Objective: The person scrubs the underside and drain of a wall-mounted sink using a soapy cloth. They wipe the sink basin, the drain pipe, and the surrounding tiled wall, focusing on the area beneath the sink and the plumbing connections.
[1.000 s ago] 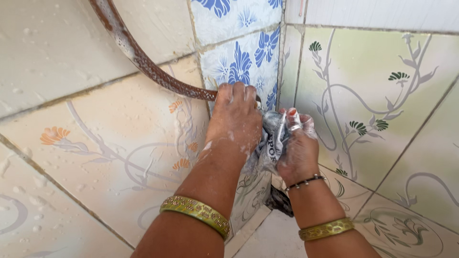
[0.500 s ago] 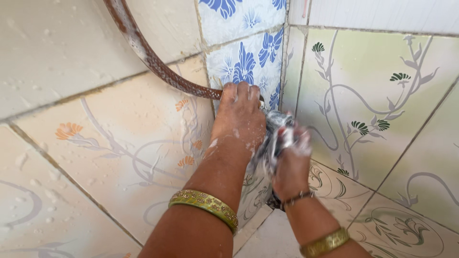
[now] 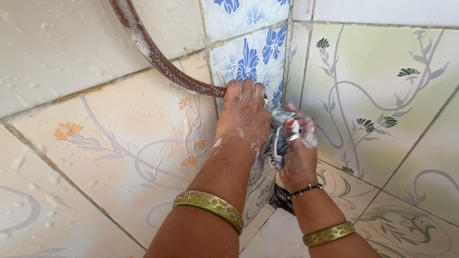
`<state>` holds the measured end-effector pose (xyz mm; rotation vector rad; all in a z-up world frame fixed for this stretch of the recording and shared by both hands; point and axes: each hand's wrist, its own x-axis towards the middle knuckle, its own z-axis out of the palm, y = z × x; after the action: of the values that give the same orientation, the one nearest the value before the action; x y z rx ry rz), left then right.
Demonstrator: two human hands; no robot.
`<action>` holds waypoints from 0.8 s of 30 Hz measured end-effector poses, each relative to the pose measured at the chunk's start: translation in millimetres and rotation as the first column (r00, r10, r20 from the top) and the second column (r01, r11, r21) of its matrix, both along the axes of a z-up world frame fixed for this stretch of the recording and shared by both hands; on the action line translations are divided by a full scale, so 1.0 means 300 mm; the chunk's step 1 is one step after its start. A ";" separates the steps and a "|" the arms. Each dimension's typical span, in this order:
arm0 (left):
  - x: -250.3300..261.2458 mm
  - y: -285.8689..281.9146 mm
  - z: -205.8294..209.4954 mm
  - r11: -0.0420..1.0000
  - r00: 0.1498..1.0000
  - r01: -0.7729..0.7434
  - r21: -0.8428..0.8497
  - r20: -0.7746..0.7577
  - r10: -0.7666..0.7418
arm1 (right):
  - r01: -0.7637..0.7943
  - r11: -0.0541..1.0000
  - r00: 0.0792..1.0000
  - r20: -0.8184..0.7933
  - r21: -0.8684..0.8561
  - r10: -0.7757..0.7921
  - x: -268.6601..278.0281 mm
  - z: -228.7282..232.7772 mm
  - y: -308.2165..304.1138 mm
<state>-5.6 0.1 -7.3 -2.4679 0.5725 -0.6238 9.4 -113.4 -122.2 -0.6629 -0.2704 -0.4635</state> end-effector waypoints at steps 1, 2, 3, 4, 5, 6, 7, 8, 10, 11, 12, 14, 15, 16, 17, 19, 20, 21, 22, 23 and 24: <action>0.002 0.007 0.000 1.000 1.000 0.010 -0.008 0.018 -0.010 | 0.025 0.999 0.999 0.039 -0.023 -0.024 0.015 -0.008 0.001; 0.005 0.013 0.000 1.000 0.999 0.021 -0.016 0.036 -0.020 | 0.050 0.998 0.996 0.078 -0.046 -0.046 0.030 -0.017 0.004; 0.009 0.012 -0.001 0.999 0.999 0.027 -0.024 0.030 -0.027 | 0.082 0.993 0.993 0.087 -0.079 -0.075 0.042 -0.026 -0.005; 0.012 0.010 -0.003 0.999 0.999 0.033 -0.031 0.025 -0.033 | 0.114 0.987 0.990 0.098 -0.112 -0.103 0.053 -0.034 -0.015; 0.012 0.009 -0.006 0.998 0.999 0.039 -0.042 0.018 -0.038 | 0.145 0.978 0.986 0.109 -0.148 -0.129 0.054 -0.041 -0.025; 0.009 0.008 -0.009 0.999 0.999 0.034 -0.034 0.015 -0.034 | 0.154 0.973 0.987 -0.013 -0.175 -0.159 0.049 -0.044 -0.038; 0.006 0.011 -0.005 0.999 1.000 0.026 -0.024 0.015 -0.026 | 0.156 0.967 0.974 -0.129 -0.199 -0.184 0.042 -0.036 -0.049; 0.001 0.014 0.001 1.000 1.000 0.018 -0.013 0.016 -0.018 | 0.154 0.962 0.947 -0.243 -0.224 -0.208 0.028 -0.024 -0.062; -0.015 0.016 0.018 1.000 1.000 0.026 -0.012 0.001 -0.026 | 0.244 0.833 0.921 -0.150 -0.497 -0.359 -0.019 0.016 -0.106; -0.024 0.014 0.030 0.999 1.000 0.031 -0.014 -0.004 -0.031 | 0.287 0.733 0.902 -0.084 -0.617 -0.423 -0.044 0.044 -0.135; -0.036 0.011 0.044 0.999 0.998 0.013 -0.033 -0.067 -0.015 | 0.333 0.621 0.881 0.000 -0.710 -0.473 -0.070 0.071 -0.163; -0.072 0.005 0.064 0.998 0.980 -0.027 -0.063 -0.197 0.014 | 0.411 0.359 0.828 0.179 -0.838 -0.531 -0.120 0.116 -0.212; -0.097 0.005 0.072 0.996 0.973 -0.002 -0.089 -0.231 -0.019 | 0.278 0.558 0.890 -0.009 -0.782 -0.456 -0.139 0.136 -0.226; -0.131 0.003 0.074 0.993 0.963 0.022 -0.116 -0.265 -0.052 | 0.132 0.725 0.923 -0.183 -0.676 -0.339 -0.157 0.154 -0.238; -0.166 0.002 0.081 0.989 0.953 0.042 -0.143 -0.292 -0.083 | -0.017 0.850 0.927 -0.328 -0.526 -0.184 -0.169 0.178 -0.243; -0.265 -0.012 0.061 0.904 0.951 0.266 -0.335 -0.060 -0.303 | -0.098 0.887 0.861 -0.486 -0.452 -0.153 -0.196 0.216 -0.247; -0.312 -0.016 0.047 0.901 0.935 0.151 -0.406 -0.237 -0.264 | -0.133 0.904 0.818 -0.560 -0.407 -0.132 -0.214 0.230 -0.246; -0.362 -0.017 0.027 0.890 0.882 0.023 -0.456 -0.410 -0.233 | -0.175 0.912 0.856 -0.515 -0.372 -0.046 -0.237 0.242 -0.245; -0.397 -0.016 0.015 0.863 0.901 0.068 -0.501 -0.340 -0.269 | -0.219 0.915 0.885 -0.464 -0.340 0.040 -0.261 0.253 -0.241; -0.430 -0.016 0.002 0.831 0.915 0.111 -0.546 -0.270 -0.300 | -0.269 0.911 0.903 -0.411 -0.313 0.125 -0.287 0.266 -0.241; -0.455 -0.020 -0.005 0.796 0.924 0.157 -0.585 -0.197 -0.327 | -0.303 0.898 0.890 -0.430 -0.319 0.147 -0.313 0.278 -0.241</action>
<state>-142.2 -5.8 -8.7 -3.1079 0.9510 -0.5930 -84.5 -185.8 -38.6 -1.0739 -0.0466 -0.0348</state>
